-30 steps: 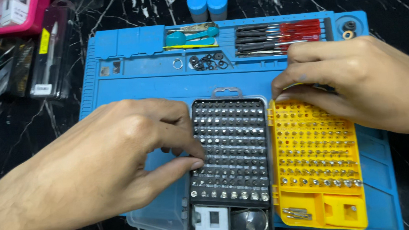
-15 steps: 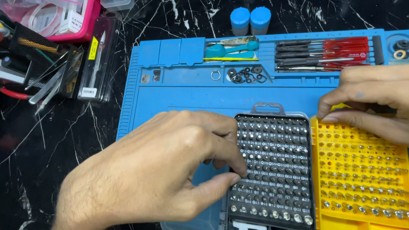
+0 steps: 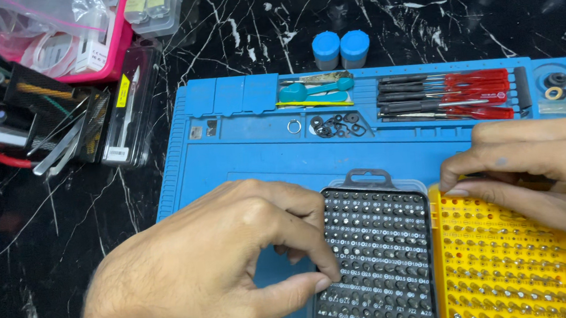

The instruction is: The person opens a yellow plastic case containing screwdriver bits and removes several bits from their slots. They then place the bits into a black plastic tray with labeled compartments. The person continues to transfer bits between the two trays, organizing them by size and type.

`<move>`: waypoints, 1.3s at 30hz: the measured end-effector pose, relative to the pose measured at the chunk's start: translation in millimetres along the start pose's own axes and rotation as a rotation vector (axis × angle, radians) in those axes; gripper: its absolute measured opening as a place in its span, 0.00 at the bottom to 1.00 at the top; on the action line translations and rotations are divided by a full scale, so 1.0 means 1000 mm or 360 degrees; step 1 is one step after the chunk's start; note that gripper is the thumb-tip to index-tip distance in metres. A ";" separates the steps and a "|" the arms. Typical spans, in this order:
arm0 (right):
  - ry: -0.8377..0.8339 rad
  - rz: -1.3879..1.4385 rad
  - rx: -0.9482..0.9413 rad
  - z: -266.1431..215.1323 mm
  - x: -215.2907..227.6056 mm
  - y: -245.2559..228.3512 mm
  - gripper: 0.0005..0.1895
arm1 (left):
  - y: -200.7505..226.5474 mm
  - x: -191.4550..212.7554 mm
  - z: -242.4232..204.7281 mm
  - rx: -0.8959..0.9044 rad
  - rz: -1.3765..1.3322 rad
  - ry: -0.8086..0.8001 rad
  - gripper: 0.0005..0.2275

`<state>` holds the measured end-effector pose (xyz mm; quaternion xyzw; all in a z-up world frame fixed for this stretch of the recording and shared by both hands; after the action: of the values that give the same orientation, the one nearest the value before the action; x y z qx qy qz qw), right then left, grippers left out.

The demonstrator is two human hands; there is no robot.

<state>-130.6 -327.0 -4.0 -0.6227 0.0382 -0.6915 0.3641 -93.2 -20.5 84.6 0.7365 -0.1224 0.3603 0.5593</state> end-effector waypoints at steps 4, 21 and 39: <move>-0.0011 0.0041 -0.0018 -0.001 0.002 0.002 0.08 | -0.005 0.002 0.004 0.0005 -0.0095 -0.0021 0.07; -0.0061 -0.0006 -0.0135 -0.005 -0.004 0.005 0.11 | -0.007 -0.003 0.006 0.0077 -0.0076 0.0018 0.05; -0.0094 0.0055 -0.0065 -0.001 -0.003 0.005 0.11 | 0.003 -0.005 0.005 -0.0105 0.0083 0.0099 0.05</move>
<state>-129.4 -329.2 -9.2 -0.6493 0.0522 -0.6656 0.3642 -96.6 -27.4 83.2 0.7026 -0.1359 0.3933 0.5773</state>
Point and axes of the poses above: each hand's wrist, its own z-axis towards the middle knuckle, its own x-axis out of the back of the hand, y = z × x, the point moved 4 cm from there along z, towards the middle knuckle, and after that the axes turned 3 degrees about y, right-handed, at the moved point
